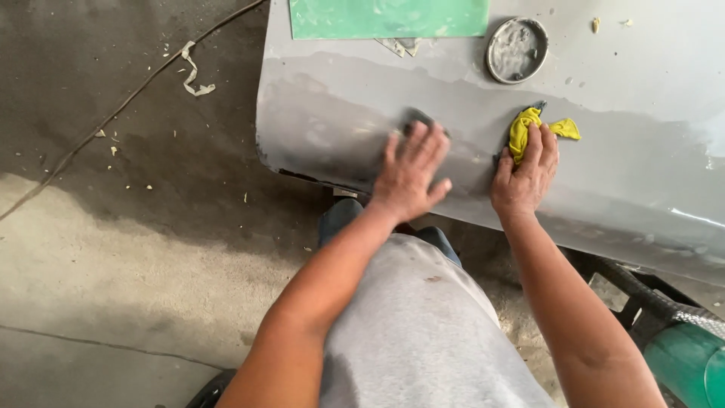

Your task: The person sands a large, flat, grey surface using a sanding block and wipes the area with a yellow cloth. They repeatedly dip the sanding block and cloth into a green bucket of water to clean them before resuming sanding and wiping.

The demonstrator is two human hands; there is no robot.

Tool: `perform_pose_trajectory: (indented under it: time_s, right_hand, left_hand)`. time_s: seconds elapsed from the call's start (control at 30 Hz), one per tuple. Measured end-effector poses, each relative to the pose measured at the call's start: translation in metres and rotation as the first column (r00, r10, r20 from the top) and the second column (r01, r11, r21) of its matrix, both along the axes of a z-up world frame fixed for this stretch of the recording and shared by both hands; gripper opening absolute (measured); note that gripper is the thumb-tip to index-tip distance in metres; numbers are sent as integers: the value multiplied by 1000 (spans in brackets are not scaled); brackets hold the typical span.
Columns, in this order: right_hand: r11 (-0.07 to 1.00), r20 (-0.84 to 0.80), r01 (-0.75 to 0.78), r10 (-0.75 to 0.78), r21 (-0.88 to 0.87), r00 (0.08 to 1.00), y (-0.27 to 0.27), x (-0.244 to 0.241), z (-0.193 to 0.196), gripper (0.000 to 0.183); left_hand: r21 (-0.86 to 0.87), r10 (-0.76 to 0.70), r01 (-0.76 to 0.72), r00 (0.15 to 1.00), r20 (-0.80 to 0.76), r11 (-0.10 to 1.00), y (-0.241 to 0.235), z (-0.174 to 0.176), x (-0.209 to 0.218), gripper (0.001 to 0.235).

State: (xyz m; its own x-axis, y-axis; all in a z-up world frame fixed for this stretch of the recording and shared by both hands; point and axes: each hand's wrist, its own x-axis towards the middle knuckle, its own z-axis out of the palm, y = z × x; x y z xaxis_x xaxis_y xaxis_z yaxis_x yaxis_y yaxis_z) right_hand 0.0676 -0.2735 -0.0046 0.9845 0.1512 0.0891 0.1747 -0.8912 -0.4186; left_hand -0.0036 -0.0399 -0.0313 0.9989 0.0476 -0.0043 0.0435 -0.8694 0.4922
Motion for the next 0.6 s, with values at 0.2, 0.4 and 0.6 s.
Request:
perform_pose_trajectory:
  time_s: [0.2,0.4,0.6]
  right_hand:
    - [1000,-9,-14,14,-2,1000,-1,0,0,60]
    - [1000,-19,2,-2,0,1000,-1,-2,-1,61]
    - [1000,-17,-2,2,-5,1000,0,-1,1,60]
  left_hand:
    - [143,-10,29,991,-134,989,122,3,3,72]
    - [240,469,-435,876,-110,868,138,-2,24,87]
    - [37,-187,197,964,-190,980,24,23,4,86]
